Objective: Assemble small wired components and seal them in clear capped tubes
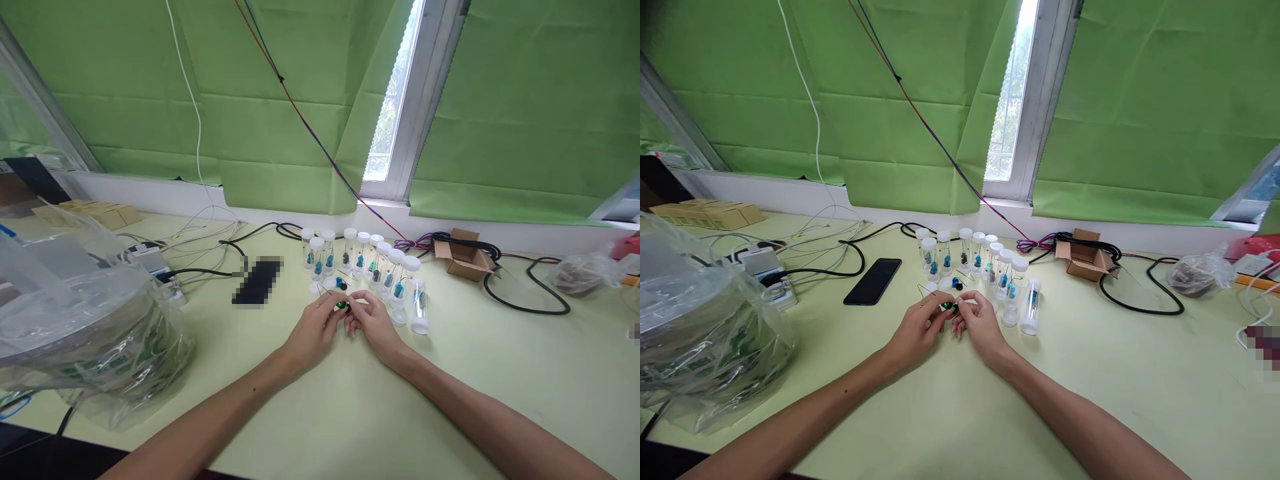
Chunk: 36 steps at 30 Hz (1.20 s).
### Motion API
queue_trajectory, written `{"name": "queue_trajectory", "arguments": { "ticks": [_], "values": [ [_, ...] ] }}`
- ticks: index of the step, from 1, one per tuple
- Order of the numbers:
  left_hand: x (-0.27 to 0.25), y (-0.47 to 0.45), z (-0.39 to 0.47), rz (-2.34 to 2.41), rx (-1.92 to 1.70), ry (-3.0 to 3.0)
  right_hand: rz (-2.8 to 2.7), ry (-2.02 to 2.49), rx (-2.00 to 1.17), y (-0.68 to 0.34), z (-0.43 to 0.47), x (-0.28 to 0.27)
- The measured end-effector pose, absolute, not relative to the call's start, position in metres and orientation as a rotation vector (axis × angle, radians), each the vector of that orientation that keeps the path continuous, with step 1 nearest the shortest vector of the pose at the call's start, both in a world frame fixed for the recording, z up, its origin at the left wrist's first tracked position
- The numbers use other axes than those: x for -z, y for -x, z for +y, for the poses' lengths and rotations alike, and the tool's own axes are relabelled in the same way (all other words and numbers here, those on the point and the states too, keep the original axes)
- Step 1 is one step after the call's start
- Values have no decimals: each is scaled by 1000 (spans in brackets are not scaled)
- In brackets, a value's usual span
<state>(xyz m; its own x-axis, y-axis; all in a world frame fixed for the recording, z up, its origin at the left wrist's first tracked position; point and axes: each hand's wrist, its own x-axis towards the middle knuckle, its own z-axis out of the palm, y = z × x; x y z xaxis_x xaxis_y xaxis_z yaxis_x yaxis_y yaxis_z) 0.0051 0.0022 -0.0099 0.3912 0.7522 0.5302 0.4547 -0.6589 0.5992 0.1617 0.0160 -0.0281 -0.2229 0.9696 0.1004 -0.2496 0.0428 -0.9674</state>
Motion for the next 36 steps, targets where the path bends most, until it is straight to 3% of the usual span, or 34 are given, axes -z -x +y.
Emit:
{"name": "queue_trajectory", "arguments": {
  "ticks": [36],
  "values": [
    [14,-7,2,1072,-1137,-2246,-1293,889,-1390,-160,13,23]
  ]
}}
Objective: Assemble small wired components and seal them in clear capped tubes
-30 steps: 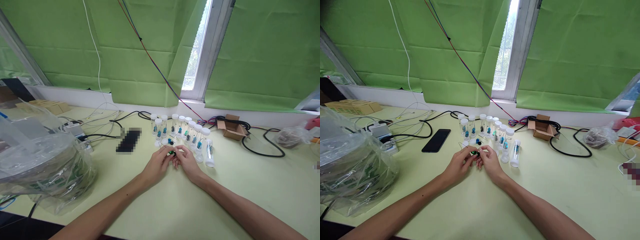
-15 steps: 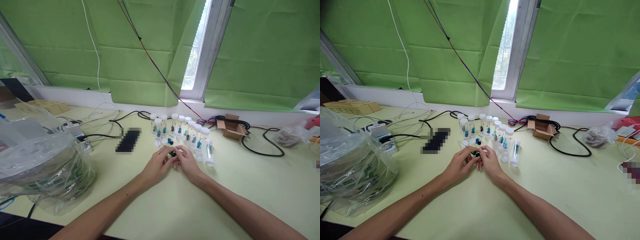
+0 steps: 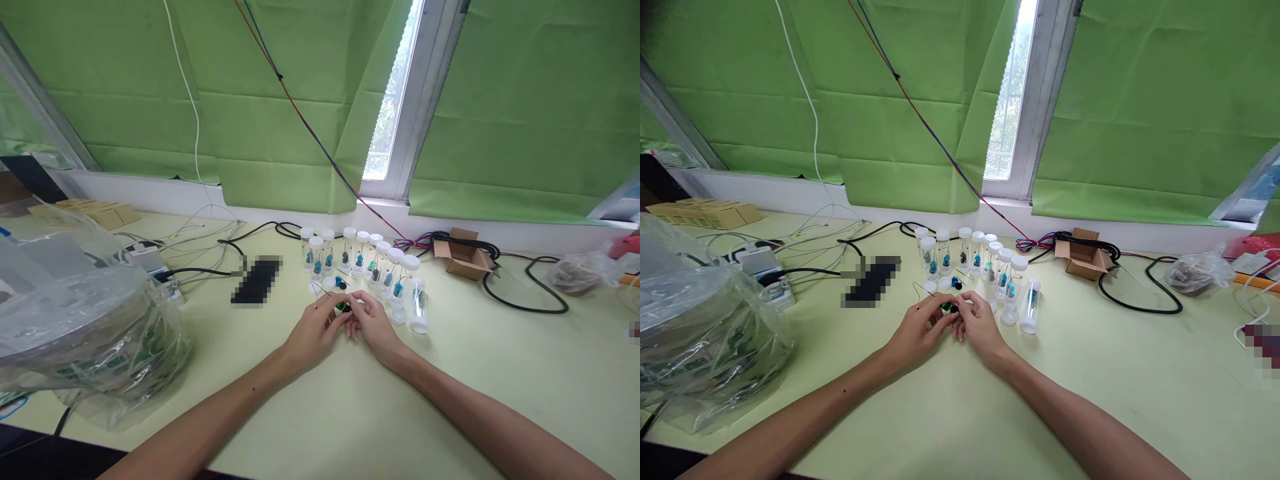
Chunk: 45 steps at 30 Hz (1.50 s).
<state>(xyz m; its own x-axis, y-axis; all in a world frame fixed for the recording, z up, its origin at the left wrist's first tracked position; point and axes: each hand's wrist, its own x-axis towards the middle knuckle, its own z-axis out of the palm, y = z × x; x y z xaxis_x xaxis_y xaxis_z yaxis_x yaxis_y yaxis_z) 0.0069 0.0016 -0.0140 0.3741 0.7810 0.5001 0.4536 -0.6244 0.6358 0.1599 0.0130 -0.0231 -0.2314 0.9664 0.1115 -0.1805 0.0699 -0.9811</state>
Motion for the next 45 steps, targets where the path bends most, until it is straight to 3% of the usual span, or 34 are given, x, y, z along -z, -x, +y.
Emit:
{"name": "queue_trajectory", "arguments": {
  "ticks": [15,45],
  "values": [
    [16,-5,2,1115,-1210,-2215,-1118,767,-1591,-166,14,18],
    [12,-7,-1,1064,-1128,-2218,-1191,843,-1521,-164,14,21]
  ]
}}
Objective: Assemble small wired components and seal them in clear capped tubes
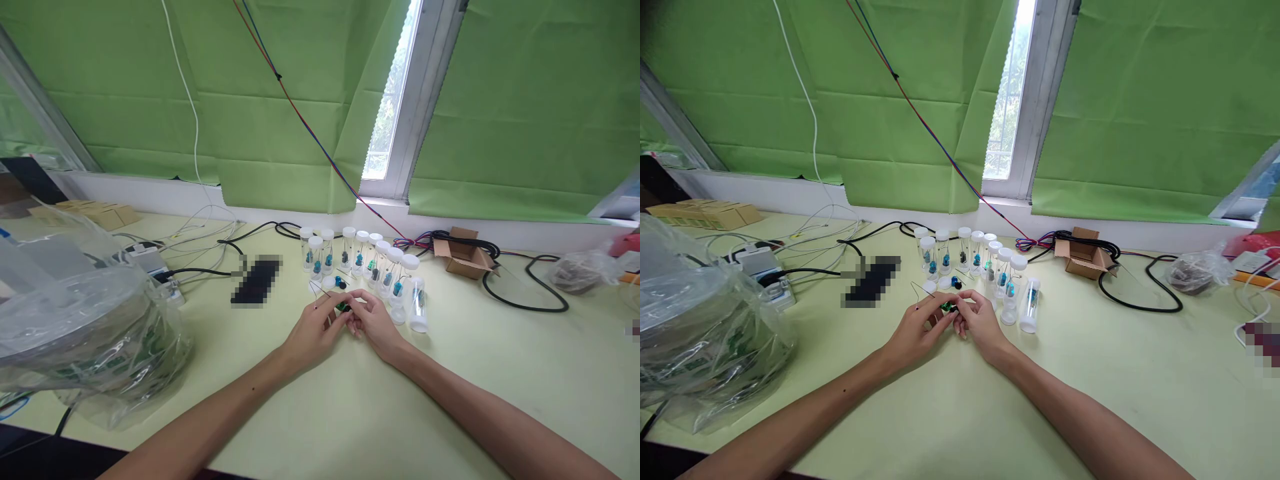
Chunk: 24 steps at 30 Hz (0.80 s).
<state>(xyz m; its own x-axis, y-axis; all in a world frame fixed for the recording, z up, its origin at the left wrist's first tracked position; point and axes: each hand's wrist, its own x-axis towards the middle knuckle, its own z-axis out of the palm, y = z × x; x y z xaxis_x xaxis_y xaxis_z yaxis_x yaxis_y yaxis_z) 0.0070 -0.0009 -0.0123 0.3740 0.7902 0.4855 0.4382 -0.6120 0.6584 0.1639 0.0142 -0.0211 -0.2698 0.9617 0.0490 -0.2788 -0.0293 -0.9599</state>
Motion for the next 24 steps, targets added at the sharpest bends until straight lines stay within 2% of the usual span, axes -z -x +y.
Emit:
{"name": "queue_trajectory", "arguments": {
  "ticks": [24],
  "values": [
    [12,-6,-2,1092,-1018,-2273,-1314,944,-1411,-159,11,20]
  ]
}}
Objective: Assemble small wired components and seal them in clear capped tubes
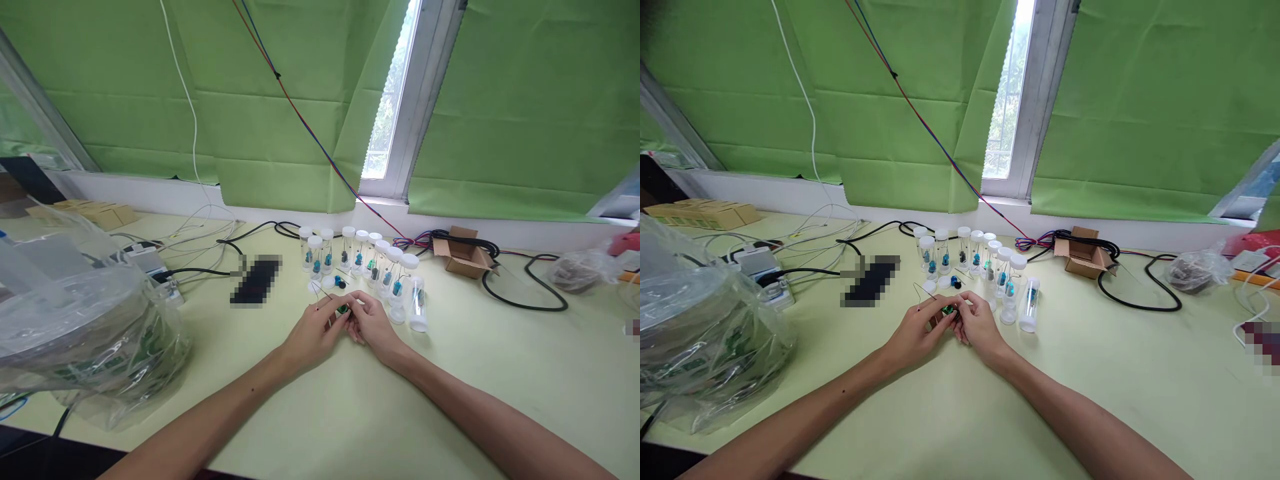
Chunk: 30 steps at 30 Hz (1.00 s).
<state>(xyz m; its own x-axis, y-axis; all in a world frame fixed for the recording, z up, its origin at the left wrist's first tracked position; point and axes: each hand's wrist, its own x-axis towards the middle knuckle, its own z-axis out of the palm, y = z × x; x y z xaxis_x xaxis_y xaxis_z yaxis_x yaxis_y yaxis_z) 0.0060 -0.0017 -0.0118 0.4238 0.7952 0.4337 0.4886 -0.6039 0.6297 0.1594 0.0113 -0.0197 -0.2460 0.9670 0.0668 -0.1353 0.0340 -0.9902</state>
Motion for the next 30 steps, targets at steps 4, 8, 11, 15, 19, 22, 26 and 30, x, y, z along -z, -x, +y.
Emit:
{"name": "queue_trajectory", "arguments": {
  "ticks": [4,8,11,15,19,22,26,30],
  "values": [
    [11,-6,-2,1098,-990,-2307,-1300,946,-1421,-159,10,19],
    [10,-6,-2,1088,-983,-2348,-1296,946,-1431,-160,9,17],
    [10,-6,-2,1072,-996,-2379,-1305,949,-1431,-160,9,17],
    [11,-6,-1,1044,-1015,-2387,-1309,934,-1439,-160,10,17],
    [12,-6,-1,1046,-1033,-2398,-1297,916,-1453,-160,12,21],
    [12,-5,-1,1074,-1053,-2389,-1280,893,-1466,-161,14,23],
    [11,-4,-1,1099,-1099,-2385,-1280,864,-1482,-162,15,24],
    [10,-4,1,1098,-1161,-2383,-1254,867,-1501,-163,15,22]
  ]
}}
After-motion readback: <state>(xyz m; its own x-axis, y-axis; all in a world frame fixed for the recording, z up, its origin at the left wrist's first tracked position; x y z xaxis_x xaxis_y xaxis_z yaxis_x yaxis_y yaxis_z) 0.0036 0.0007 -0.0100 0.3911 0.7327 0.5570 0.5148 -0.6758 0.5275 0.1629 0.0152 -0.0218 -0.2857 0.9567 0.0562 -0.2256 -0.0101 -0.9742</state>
